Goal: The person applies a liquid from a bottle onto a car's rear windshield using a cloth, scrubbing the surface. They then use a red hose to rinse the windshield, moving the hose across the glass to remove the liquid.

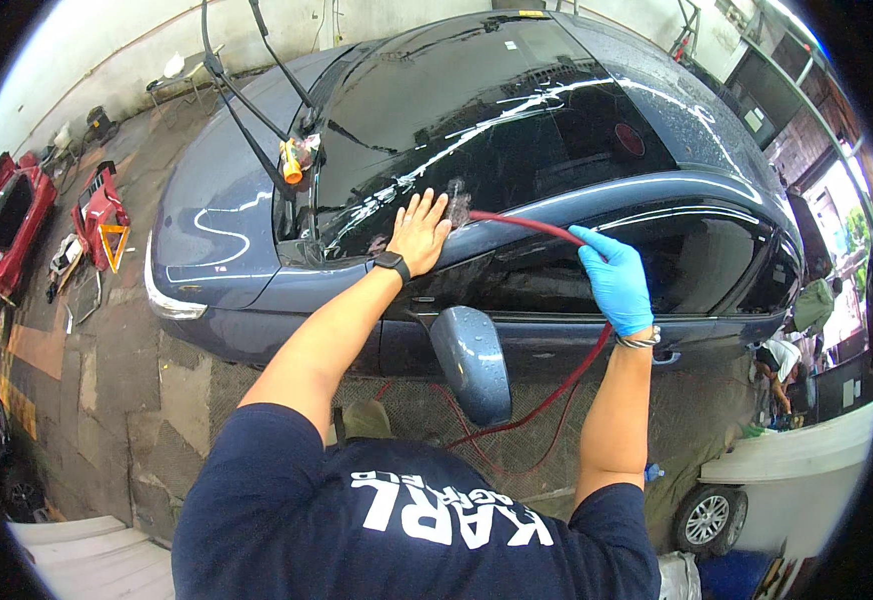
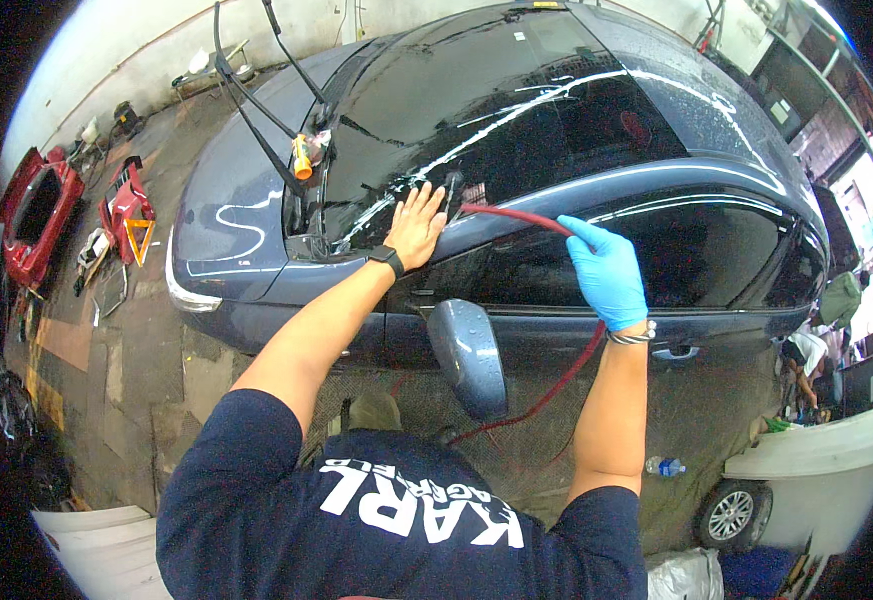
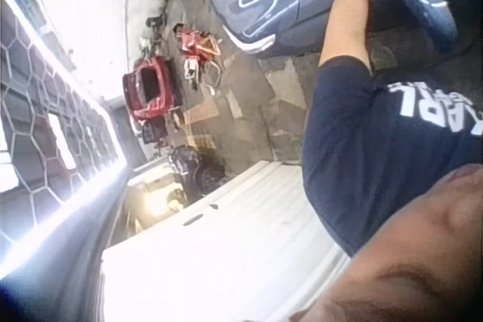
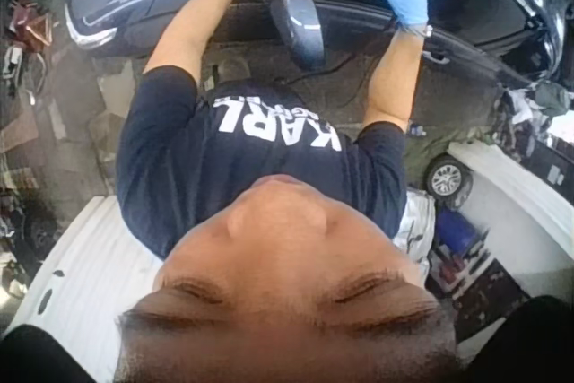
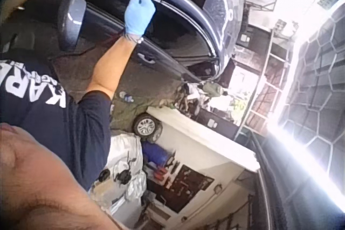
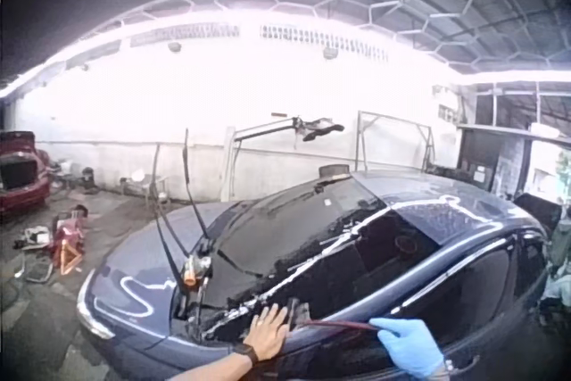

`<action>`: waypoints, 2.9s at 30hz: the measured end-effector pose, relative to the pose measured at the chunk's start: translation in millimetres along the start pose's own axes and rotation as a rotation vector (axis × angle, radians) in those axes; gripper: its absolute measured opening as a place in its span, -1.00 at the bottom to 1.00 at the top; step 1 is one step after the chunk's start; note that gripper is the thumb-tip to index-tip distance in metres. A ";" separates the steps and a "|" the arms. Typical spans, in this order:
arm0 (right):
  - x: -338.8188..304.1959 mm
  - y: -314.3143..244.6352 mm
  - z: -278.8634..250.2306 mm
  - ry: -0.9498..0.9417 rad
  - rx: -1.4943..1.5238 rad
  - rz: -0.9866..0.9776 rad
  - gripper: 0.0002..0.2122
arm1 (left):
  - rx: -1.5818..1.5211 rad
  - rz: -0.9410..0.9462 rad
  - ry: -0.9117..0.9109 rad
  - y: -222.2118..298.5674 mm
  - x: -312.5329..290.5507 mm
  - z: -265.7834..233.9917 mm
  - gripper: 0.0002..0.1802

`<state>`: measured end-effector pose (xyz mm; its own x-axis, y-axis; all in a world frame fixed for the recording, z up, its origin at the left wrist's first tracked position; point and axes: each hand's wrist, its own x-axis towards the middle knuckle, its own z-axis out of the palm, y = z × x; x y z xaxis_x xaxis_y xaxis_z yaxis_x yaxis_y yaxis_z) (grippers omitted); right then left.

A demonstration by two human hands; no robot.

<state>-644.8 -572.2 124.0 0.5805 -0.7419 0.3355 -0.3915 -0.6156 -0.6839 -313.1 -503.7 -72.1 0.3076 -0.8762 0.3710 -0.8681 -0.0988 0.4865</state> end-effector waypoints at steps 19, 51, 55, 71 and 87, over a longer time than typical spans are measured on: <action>41.5 -85.9 54.6 -0.165 -0.151 0.244 -0.69 | -0.131 0.327 -0.272 -92.9 -60.8 -45.5 -0.22; 55.5 -93.3 91.8 0.028 -0.139 0.264 -0.69 | -0.021 -0.105 -0.438 -195.5 -44.7 -69.5 0.26; 70.7 -88.0 88.3 0.008 -0.167 0.215 -0.69 | 0.007 -0.128 -0.447 -189.2 -45.9 -69.3 0.28; 115.3 -82.4 93.2 -0.075 -0.157 0.132 -0.68 | 0.035 -0.099 -0.366 -176.8 -49.0 -64.4 0.30; 119.6 -27.6 -27.2 0.324 -0.318 0.222 -0.66 | -0.113 0.304 -0.103 7.1 129.2 -15.7 -0.01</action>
<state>-583.9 -651.2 200.6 0.2271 -0.8773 0.4228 -0.7078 -0.4469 -0.5471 -273.4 -610.1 -8.2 -0.0048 -0.9011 0.4337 -0.8634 0.2225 0.4528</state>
